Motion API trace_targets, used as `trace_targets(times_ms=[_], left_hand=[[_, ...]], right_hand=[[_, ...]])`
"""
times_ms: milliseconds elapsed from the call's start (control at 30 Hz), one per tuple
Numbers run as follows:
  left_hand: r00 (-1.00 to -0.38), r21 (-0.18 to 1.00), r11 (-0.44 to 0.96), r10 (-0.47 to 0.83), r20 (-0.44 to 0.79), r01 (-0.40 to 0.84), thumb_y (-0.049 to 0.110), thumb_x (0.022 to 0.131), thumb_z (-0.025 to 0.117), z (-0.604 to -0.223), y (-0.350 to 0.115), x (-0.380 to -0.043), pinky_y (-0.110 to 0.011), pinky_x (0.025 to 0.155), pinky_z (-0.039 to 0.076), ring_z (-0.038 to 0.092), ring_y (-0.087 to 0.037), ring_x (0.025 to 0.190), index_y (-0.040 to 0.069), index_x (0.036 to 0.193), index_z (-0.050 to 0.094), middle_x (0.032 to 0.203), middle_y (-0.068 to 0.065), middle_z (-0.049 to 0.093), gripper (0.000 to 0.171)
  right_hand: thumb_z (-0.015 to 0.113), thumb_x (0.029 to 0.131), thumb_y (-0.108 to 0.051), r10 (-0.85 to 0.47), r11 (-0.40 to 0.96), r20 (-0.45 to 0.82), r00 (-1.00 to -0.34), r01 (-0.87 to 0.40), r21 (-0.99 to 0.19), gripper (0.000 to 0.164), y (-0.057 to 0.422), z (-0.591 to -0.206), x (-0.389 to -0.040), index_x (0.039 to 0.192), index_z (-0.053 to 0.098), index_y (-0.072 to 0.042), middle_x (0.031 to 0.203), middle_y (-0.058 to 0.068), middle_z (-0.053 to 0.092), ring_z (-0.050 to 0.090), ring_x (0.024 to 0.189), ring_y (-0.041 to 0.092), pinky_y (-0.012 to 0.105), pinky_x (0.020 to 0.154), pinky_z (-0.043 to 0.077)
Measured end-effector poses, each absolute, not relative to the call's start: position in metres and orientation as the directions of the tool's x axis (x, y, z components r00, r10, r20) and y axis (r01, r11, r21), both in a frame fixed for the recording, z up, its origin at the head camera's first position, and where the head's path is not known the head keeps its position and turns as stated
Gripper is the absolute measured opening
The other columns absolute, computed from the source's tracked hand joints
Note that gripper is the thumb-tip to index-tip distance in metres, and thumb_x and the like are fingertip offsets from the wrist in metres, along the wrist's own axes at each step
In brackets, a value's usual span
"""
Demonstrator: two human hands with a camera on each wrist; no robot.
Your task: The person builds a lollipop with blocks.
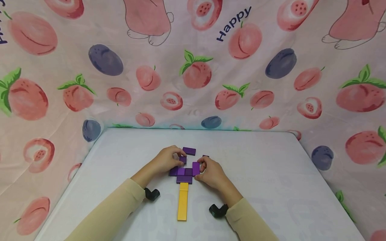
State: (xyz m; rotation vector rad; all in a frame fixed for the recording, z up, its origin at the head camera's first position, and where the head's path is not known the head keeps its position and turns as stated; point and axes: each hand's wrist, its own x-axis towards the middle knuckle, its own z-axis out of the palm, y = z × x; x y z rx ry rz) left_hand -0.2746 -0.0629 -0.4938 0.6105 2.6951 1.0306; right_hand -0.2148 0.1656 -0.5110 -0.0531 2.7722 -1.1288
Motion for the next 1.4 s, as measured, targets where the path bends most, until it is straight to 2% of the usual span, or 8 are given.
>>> trace_targets(times_ms=[300,567,767,1033,1400], left_hand=[[-0.89,0.661,0.687,0.452,-0.064,0.301,0.02,0.09,0.087,-0.4939,-0.064,-0.2732,-0.042,0.096,0.052,0.063,-0.018,0.1,0.023,0.116,0.081,0.109,0.001,0.072,0.027],[-0.889,0.658,0.698,0.448,-0.094,0.282,0.019,0.09,0.088,-0.4956,-0.0649,-0.2726,-0.049,0.105,0.052,0.064,-0.021,0.108,0.023,0.114,0.081,0.11,0.0,0.073,0.025],[-0.892,0.666,0.698,0.439,-0.107,0.264,0.02,0.091,0.086,-0.4969,-0.0661,-0.2716,-0.049,0.107,0.051,0.064,-0.022,0.108,0.023,0.113,0.082,0.111,-0.001,0.073,0.022],[-0.892,0.668,0.697,0.439,-0.107,0.262,0.02,0.096,0.081,-0.4955,-0.0677,-0.27,-0.046,0.103,0.052,0.064,-0.019,0.103,0.023,0.111,0.082,0.108,0.001,0.074,0.015],[-0.89,0.671,0.693,0.443,-0.105,0.265,0.017,0.096,0.08,-0.4972,-0.0683,-0.2712,-0.046,0.101,0.053,0.065,-0.018,0.101,0.023,0.108,0.081,0.104,0.003,0.074,0.014]], right_hand=[[0.097,0.077,-0.015,-0.087,0.72,-0.119,-0.989,0.02,-0.694,0.062,0.1663,-0.5107,-0.2143,0.131,0.066,-0.013,0.091,0.001,0.06,0.054,0.084,0.018,0.034,0.075,0.044],[0.097,0.077,-0.015,-0.079,0.717,-0.128,-0.989,0.033,-0.696,0.062,0.1657,-0.5108,-0.2134,0.132,0.066,-0.013,0.092,0.002,0.061,0.055,0.086,0.018,0.033,0.076,0.045],[0.096,0.078,-0.016,-0.082,0.718,-0.124,-0.989,0.028,-0.695,0.062,0.1646,-0.5111,-0.2137,0.132,0.066,-0.014,0.092,0.001,0.061,0.054,0.085,0.018,0.034,0.076,0.045],[0.097,0.078,-0.015,-0.083,0.72,-0.115,-0.99,0.02,-0.694,0.062,0.1651,-0.5114,-0.2137,0.131,0.066,-0.013,0.092,0.001,0.06,0.054,0.085,0.018,0.034,0.076,0.044],[0.097,0.078,-0.016,-0.079,0.724,-0.114,-0.99,0.022,-0.689,0.061,0.1652,-0.511,-0.2137,0.131,0.066,-0.014,0.092,0.001,0.06,0.054,0.084,0.018,0.034,0.075,0.044]])
